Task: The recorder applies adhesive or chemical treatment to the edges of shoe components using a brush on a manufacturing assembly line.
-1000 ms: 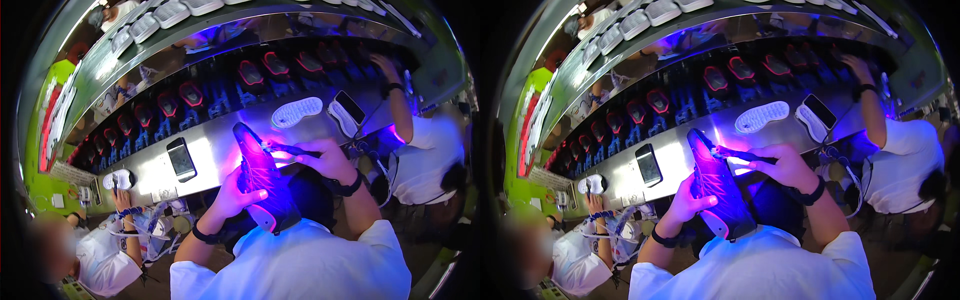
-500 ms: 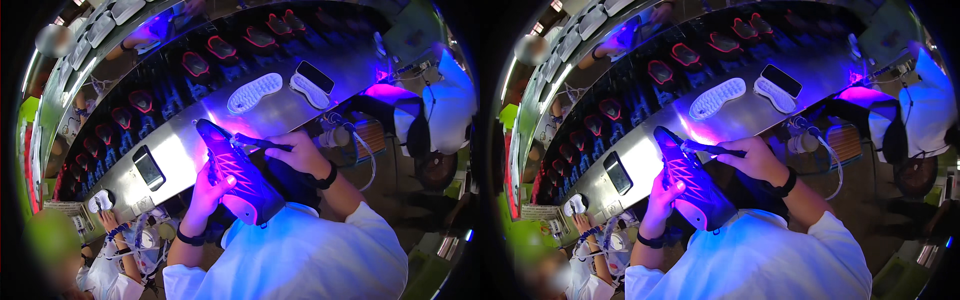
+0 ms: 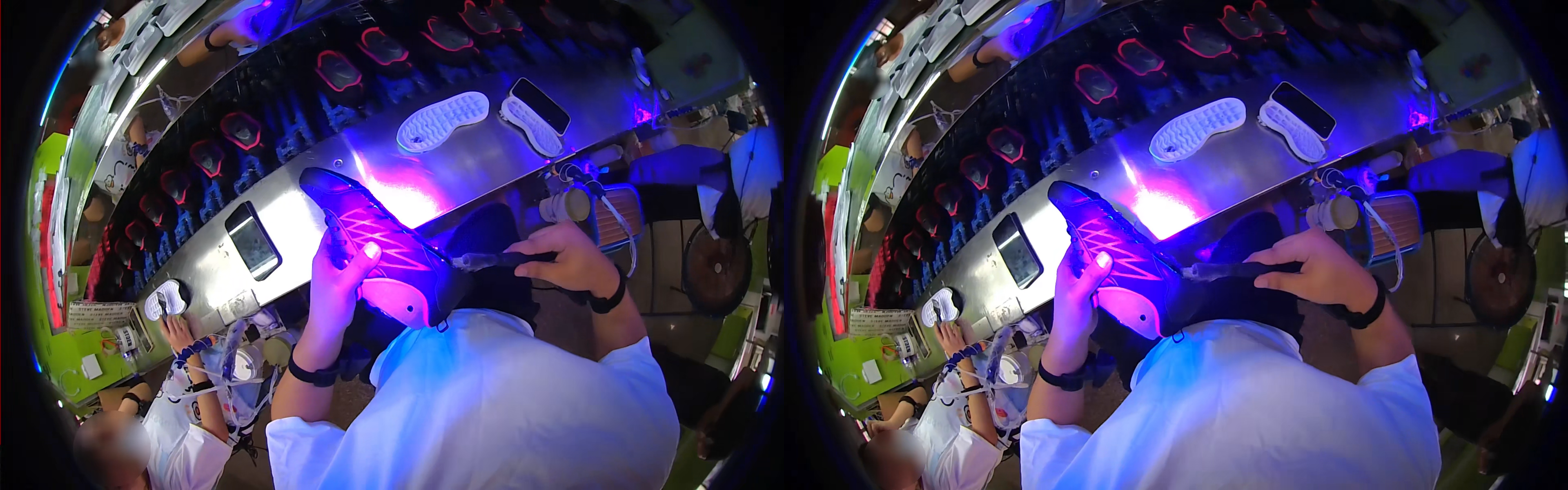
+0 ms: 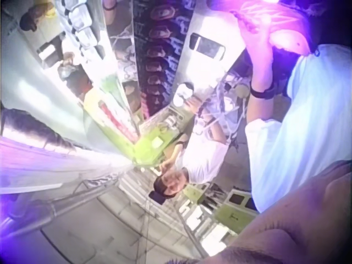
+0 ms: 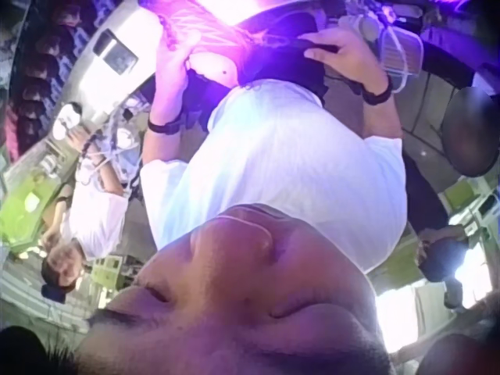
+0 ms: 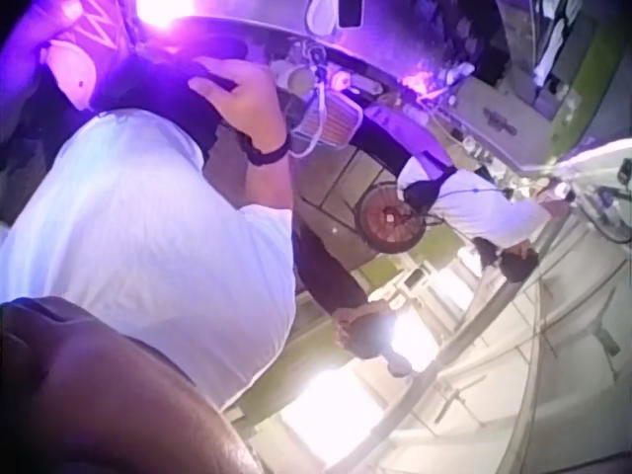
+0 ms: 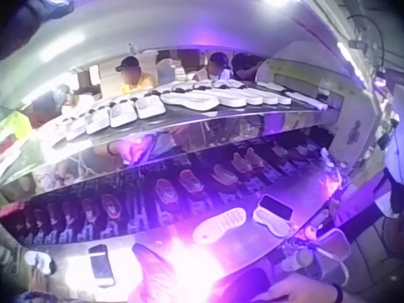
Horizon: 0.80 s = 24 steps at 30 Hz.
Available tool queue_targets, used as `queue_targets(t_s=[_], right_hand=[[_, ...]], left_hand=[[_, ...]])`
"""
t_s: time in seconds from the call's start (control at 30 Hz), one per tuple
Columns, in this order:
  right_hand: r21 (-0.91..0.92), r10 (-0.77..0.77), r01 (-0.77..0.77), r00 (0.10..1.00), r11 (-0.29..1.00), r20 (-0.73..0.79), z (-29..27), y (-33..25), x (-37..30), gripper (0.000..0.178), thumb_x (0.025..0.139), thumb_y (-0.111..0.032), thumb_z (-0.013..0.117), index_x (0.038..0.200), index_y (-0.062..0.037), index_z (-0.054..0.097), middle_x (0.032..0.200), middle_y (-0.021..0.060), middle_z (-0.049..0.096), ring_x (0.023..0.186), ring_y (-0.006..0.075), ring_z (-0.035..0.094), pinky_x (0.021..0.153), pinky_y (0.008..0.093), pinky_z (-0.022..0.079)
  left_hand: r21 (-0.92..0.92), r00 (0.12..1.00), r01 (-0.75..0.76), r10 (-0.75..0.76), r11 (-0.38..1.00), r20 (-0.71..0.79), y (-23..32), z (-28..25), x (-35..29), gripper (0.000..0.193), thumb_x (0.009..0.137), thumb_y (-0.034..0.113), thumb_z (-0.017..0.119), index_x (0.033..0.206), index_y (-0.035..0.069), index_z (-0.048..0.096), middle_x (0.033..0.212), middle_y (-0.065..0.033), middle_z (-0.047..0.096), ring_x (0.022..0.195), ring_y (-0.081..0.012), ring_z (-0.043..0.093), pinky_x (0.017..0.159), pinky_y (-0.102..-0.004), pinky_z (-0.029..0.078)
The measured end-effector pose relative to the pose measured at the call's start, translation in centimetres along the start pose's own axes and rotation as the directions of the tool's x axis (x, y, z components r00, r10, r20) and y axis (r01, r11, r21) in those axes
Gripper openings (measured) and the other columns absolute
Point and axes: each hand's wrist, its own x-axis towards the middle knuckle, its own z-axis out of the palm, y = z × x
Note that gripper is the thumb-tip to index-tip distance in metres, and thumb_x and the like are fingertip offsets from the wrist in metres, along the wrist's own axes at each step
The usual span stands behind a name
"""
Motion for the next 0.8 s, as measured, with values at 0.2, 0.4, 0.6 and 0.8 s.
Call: queue_targets(t_s=[0.2,0.4,0.6,0.8], right_hand=[[-0.162,-0.088,0.062,0.984,0.985,-0.158,1.0,0.1,-0.9,0.033,0.079,-0.014,0.085,0.110,-0.0071,0.077,0.069,0.0093,0.061,0.062,0.0241,0.059,0.058,0.0338,0.043],[-0.260,-0.237,0.177,0.946,0.949,-0.220,0.0,0.4,0.9,0.037,0.075,-0.010,0.084,0.111,-0.0072,0.077,0.070,0.0086,0.060,0.060,0.0242,0.058,0.056,0.0345,0.043],[-0.319,-0.338,0.275,0.927,0.907,-0.162,-3.1,-1.3,3.4,0.038,0.074,-0.008,0.084,0.111,-0.0073,0.077,0.071,0.0093,0.063,0.061,0.0245,0.060,0.057,0.0349,0.044],[-0.309,-0.403,0.356,0.909,0.882,-0.105,-4.9,-2.7,5.4,0.037,0.078,-0.011,0.084,0.114,-0.0108,0.077,0.070,0.0085,0.059,0.060,0.0256,0.059,0.056,0.0363,0.043]], left_hand=[[-0.054,0.988,0.137,-0.141,0.989,-0.069,-0.7,-0.5,0.5,0.060,0.090,0.022,0.079,0.135,-0.005,0.049,0.109,-0.0087,0.064,0.093,-0.0162,0.068,0.082,-0.0288,0.056],[-0.197,0.963,0.269,-0.264,0.943,0.048,-0.9,-0.3,0.4,0.045,0.103,0.037,0.060,0.132,0.002,0.056,0.115,-0.0101,0.071,0.096,-0.0195,0.073,0.082,-0.0328,0.059],[-0.410,0.935,0.356,-0.318,0.840,0.159,-0.5,0.6,-0.3,0.049,0.106,0.043,0.050,0.134,0.004,0.055,0.119,-0.0135,0.071,0.101,-0.0235,0.073,0.084,-0.0363,0.061],[-0.674,0.903,0.430,-0.304,0.601,0.304,-0.8,1.3,-1.0,0.062,0.106,0.049,0.046,0.147,0.003,0.042,0.126,-0.0233,0.063,0.098,-0.0379,0.072,0.067,-0.0354,0.065]])
